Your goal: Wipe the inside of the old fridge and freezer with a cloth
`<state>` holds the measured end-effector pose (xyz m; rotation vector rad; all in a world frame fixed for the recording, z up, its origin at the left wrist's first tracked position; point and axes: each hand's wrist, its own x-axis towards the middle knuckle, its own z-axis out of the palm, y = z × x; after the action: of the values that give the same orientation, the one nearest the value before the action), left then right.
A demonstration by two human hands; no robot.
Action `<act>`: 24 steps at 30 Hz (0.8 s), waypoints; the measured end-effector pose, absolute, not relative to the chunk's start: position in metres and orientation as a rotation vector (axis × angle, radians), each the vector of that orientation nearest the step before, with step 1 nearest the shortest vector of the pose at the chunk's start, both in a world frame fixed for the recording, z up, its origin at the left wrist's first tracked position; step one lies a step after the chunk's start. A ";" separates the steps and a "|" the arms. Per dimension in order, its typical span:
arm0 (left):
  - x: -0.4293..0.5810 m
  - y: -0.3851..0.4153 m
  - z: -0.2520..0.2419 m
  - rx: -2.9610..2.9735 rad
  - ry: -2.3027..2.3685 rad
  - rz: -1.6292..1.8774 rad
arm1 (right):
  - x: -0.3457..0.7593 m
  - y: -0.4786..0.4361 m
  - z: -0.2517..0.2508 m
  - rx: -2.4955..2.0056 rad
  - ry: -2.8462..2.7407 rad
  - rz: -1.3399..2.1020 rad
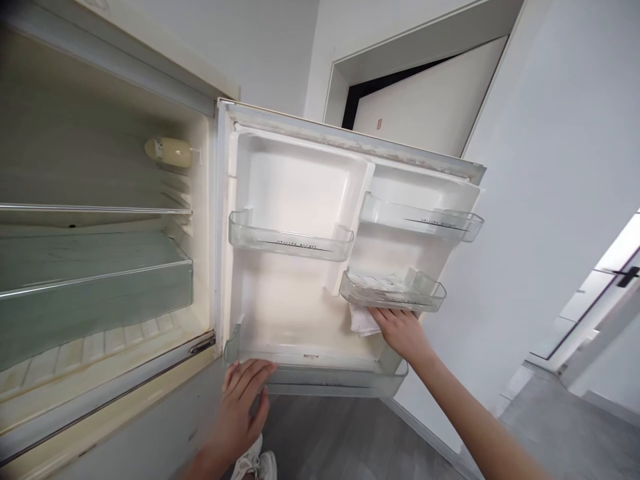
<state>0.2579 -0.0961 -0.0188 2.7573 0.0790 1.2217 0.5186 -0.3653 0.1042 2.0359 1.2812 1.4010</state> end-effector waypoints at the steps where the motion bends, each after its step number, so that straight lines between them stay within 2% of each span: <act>1: 0.258 -0.096 -0.018 2.754 0.081 1.217 | 0.517 -0.368 0.099 2.059 1.264 1.396; 5: 0.260 -0.098 -0.017 2.730 0.084 1.188 | 0.510 -0.384 0.079 2.077 1.335 1.322; 9: 0.260 -0.099 -0.014 2.712 0.087 1.181 | 0.508 -0.396 0.088 2.044 1.455 1.186; 14: 0.254 -0.097 -0.014 2.753 0.082 1.147 | 0.496 -0.390 0.119 2.128 1.112 1.311; 17: 0.251 -0.095 -0.014 2.766 0.080 1.133 | 0.482 -0.381 0.116 2.192 1.025 1.308; 24: 0.251 -0.095 -0.015 2.741 0.071 1.150 | 0.470 -0.363 0.088 2.521 1.106 0.749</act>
<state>0.2513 -0.0948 -0.0147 2.7406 0.0712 1.1495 0.4701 -0.3629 0.0879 2.5211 1.1062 0.7488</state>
